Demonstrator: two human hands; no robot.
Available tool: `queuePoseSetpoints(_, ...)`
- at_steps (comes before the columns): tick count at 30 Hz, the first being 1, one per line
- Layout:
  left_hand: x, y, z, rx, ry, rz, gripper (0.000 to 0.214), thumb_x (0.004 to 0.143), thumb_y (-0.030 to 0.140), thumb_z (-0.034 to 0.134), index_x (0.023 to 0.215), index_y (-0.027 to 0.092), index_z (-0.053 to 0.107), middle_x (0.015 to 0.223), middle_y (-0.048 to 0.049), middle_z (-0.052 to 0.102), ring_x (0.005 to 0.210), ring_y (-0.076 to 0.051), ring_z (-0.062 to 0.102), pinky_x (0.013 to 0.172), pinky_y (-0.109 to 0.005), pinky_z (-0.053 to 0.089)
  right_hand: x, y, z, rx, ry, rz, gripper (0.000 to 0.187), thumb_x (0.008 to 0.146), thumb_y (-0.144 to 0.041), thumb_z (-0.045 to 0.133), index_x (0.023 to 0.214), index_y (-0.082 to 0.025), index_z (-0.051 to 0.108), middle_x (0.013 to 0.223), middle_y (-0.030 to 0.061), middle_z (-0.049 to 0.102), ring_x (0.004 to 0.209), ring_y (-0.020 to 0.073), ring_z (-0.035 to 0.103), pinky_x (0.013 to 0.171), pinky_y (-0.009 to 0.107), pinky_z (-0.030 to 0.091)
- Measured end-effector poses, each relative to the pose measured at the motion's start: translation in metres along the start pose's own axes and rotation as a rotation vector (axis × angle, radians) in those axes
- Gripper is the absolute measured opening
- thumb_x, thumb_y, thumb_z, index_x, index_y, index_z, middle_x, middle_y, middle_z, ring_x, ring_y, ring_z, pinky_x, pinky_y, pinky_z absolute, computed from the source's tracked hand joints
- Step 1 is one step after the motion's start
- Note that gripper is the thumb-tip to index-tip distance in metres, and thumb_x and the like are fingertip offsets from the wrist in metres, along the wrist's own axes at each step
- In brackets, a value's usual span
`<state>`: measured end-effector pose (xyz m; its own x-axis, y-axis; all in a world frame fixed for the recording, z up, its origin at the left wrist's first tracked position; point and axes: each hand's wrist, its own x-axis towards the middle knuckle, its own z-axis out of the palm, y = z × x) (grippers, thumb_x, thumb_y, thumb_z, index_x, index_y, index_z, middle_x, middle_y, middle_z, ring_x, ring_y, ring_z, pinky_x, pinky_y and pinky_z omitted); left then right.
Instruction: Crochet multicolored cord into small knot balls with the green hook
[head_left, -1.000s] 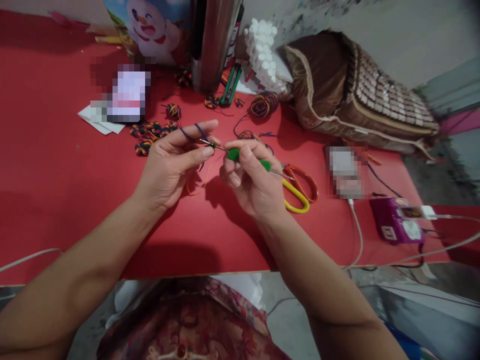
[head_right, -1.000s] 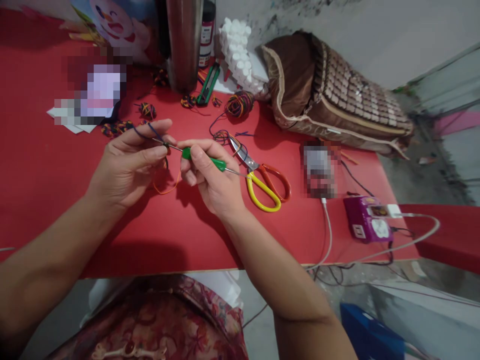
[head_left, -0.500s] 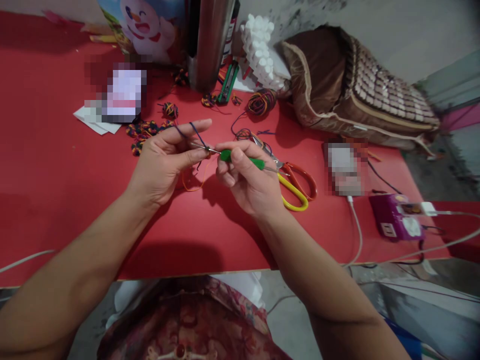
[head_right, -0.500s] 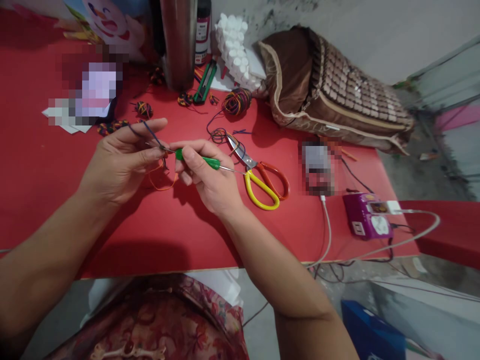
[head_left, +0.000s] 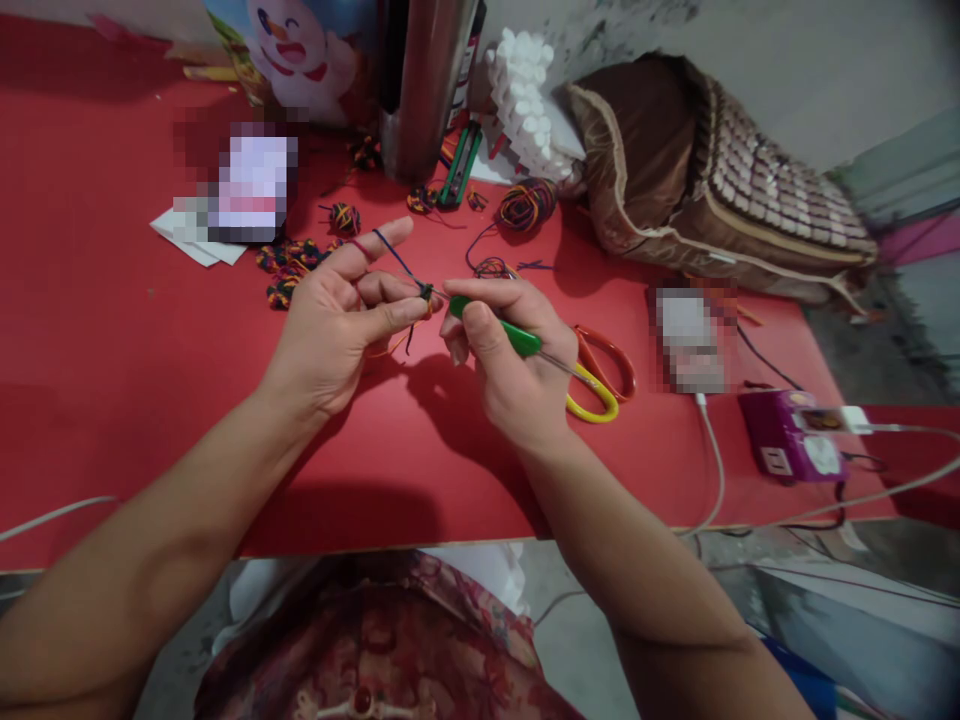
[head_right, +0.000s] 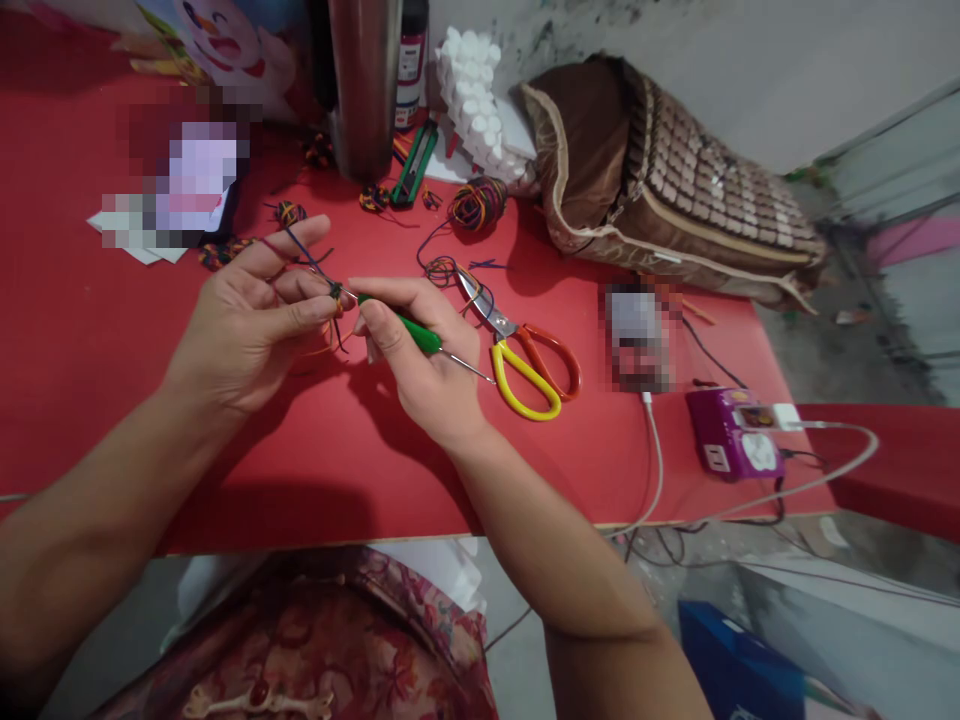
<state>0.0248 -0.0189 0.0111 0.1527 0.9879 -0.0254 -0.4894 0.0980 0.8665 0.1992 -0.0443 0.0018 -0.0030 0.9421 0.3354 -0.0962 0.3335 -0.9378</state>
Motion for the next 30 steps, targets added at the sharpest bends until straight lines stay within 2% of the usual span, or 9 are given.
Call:
queuePoseSetpoints(4, 0.003, -0.001, -0.002, -0.037, -0.005, -0.015, 0.059, 0.062, 0.014, 0.112, 0.111, 0.035, 0.087, 0.071, 0.008, 0.078, 0.059, -0.011, 0.064, 0.057, -0.027, 0.052, 0.0, 0.006, -0.003, 0.058, -0.046, 0.011, 0.018, 0.107, -0.044, 0.079, 0.115, -0.03, 0.087, 0.084, -0.0008, 0.076, 0.065, 0.013, 0.063, 0.067, 0.032, 0.058)
queuePoseSetpoints(7, 0.003, -0.002, -0.003, -0.045, -0.016, 0.012, 0.063, 0.057, 0.017, 0.115, 0.112, 0.034, 0.087, 0.07, 0.009, 0.077, 0.06, -0.011, 0.065, 0.058, -0.027, 0.051, 0.003, 0.009, -0.011, 0.095, -0.158, -0.009, 0.021, 0.106, -0.043, 0.08, 0.117, -0.026, 0.088, 0.086, 0.0004, 0.079, 0.063, 0.0112, 0.064, 0.063, 0.029, 0.058)
queuePoseSetpoints(11, 0.001, 0.0, -0.001, -0.006, -0.022, 0.05, 0.062, 0.062, 0.024, 0.115, 0.117, 0.033, 0.087, 0.073, 0.0077, 0.078, 0.065, -0.013, 0.066, 0.061, -0.029, 0.052, 0.007, 0.006, -0.019, 0.101, -0.251, -0.049, 0.027, 0.103, -0.046, 0.084, 0.115, -0.023, 0.09, 0.084, 0.0024, 0.08, 0.064, 0.0126, 0.066, 0.056, 0.027, 0.057)
queuePoseSetpoints(15, -0.001, -0.001, 0.004, -0.015, -0.031, 0.046, 0.053, 0.064, 0.026, 0.115, 0.109, 0.036, 0.089, 0.072, 0.0069, 0.079, 0.064, -0.013, 0.064, 0.063, -0.03, 0.053, 0.005, -0.001, -0.014, 0.099, -0.146, 0.015, 0.021, 0.104, -0.046, 0.082, 0.113, -0.028, 0.09, 0.086, 0.0019, 0.079, 0.065, 0.014, 0.066, 0.061, 0.031, 0.059)
queuePoseSetpoints(19, -0.002, -0.002, 0.005, -0.035, -0.013, 0.037, 0.052, 0.068, 0.016, 0.109, 0.111, 0.036, 0.088, 0.075, 0.0075, 0.078, 0.068, -0.013, 0.068, 0.067, -0.031, 0.057, 0.002, 0.0, -0.002, 0.149, -0.015, 0.043, 0.02, 0.106, -0.049, 0.08, 0.111, -0.03, 0.086, 0.083, -0.0015, 0.075, 0.063, 0.0125, 0.062, 0.068, 0.033, 0.06)
queuePoseSetpoints(23, -0.002, 0.0, 0.003, 0.016, 0.071, -0.032, 0.057, 0.07, 0.011, 0.104, 0.117, 0.036, 0.085, 0.074, 0.0073, 0.076, 0.058, -0.012, 0.059, 0.053, -0.03, 0.045, 0.002, 0.004, 0.002, 0.151, -0.004, 0.083, 0.023, 0.105, -0.051, 0.08, 0.111, -0.029, 0.084, 0.084, -0.0016, 0.073, 0.064, 0.0128, 0.063, 0.069, 0.033, 0.06)
queuePoseSetpoints(25, -0.002, 0.002, 0.002, 0.016, 0.076, -0.048, 0.058, 0.066, 0.013, 0.106, 0.115, 0.035, 0.085, 0.073, 0.007, 0.076, 0.056, -0.013, 0.058, 0.05, -0.029, 0.042, 0.003, 0.005, -0.002, 0.138, -0.038, 0.092, 0.024, 0.106, -0.051, 0.08, 0.112, -0.029, 0.084, 0.084, -0.0013, 0.075, 0.064, 0.0129, 0.063, 0.068, 0.033, 0.06)
queuePoseSetpoints(28, -0.001, 0.003, 0.004, -0.046, 0.039, 0.01, 0.055, 0.058, 0.012, 0.109, 0.105, 0.032, 0.087, 0.069, 0.0075, 0.075, 0.058, -0.011, 0.061, 0.054, -0.026, 0.048, 0.003, 0.005, -0.01, 0.145, -0.178, 0.047, 0.021, 0.107, -0.044, 0.08, 0.117, -0.027, 0.087, 0.086, -0.0002, 0.079, 0.064, 0.0121, 0.066, 0.063, 0.03, 0.059)
queuePoseSetpoints(30, -0.002, 0.003, 0.005, -0.064, 0.017, 0.04, 0.052, 0.059, 0.012, 0.109, 0.104, 0.03, 0.088, 0.068, 0.0074, 0.074, 0.06, -0.009, 0.062, 0.057, -0.025, 0.05, 0.002, 0.004, -0.014, 0.144, -0.245, -0.006, 0.018, 0.107, -0.037, 0.08, 0.119, -0.028, 0.089, 0.089, 0.0009, 0.081, 0.066, 0.0124, 0.068, 0.06, 0.029, 0.059)
